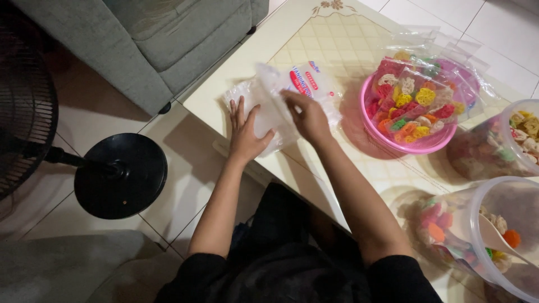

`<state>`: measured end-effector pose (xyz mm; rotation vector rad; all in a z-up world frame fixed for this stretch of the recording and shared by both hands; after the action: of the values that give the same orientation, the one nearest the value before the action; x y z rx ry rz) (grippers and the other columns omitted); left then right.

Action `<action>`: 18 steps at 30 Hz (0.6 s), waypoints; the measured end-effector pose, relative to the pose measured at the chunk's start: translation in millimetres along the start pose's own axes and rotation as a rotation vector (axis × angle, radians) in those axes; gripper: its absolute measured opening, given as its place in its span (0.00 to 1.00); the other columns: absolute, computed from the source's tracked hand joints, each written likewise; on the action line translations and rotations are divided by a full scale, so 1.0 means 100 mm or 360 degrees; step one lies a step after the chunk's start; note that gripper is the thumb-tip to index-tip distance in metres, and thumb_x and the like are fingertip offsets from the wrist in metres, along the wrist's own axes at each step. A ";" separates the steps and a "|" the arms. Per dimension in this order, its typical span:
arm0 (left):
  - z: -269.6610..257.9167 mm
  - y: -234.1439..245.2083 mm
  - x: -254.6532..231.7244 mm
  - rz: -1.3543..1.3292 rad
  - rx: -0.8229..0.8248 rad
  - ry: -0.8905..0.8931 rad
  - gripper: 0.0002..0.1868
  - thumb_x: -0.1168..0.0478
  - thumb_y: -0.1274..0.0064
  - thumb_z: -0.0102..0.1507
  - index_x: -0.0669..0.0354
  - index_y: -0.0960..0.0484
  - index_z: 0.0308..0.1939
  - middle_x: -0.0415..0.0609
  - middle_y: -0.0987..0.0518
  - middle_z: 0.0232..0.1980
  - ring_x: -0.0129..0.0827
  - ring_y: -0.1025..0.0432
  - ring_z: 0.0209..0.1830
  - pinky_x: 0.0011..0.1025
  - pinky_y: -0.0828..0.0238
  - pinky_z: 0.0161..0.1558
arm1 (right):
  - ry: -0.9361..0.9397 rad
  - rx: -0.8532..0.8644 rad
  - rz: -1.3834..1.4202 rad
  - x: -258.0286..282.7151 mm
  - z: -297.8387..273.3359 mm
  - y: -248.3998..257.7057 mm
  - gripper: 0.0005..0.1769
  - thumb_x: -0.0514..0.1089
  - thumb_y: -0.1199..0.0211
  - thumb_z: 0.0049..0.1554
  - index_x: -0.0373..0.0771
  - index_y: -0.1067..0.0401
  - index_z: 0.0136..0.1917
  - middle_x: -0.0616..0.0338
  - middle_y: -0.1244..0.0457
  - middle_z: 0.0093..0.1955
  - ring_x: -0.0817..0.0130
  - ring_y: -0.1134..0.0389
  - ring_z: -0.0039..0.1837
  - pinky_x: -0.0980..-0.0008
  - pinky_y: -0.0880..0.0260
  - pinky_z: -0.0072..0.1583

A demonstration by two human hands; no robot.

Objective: Manually filling small plastic bags with colorful snack items using hands and a spoon.

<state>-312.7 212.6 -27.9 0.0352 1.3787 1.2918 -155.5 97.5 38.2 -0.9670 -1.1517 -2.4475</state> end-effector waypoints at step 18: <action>1.12 0.09 -0.50 0.0260 0.0060 -0.0145 0.45 0.41 0.41 0.62 0.61 0.42 0.74 0.61 0.46 0.77 0.59 0.56 0.79 0.70 0.62 0.71 | 0.0150 0.0088 -0.0741 -0.63 -0.68 0.12 0.20 0.45 0.39 0.62 0.41 0.26 0.66 0.51 0.35 0.68 0.46 0.36 0.71 0.43 0.41 0.71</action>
<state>-223.0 253.9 45.3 0.2342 1.3439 1.3820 -134.1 35.5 -28.3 -0.6096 -1.5439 -2.7538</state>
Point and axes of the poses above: each hand's wrist, its own z-axis towards the middle knuckle, its own y-axis out of the back of the hand, x = y × z, the point moved 2 cm from there along z, towards the middle knuckle
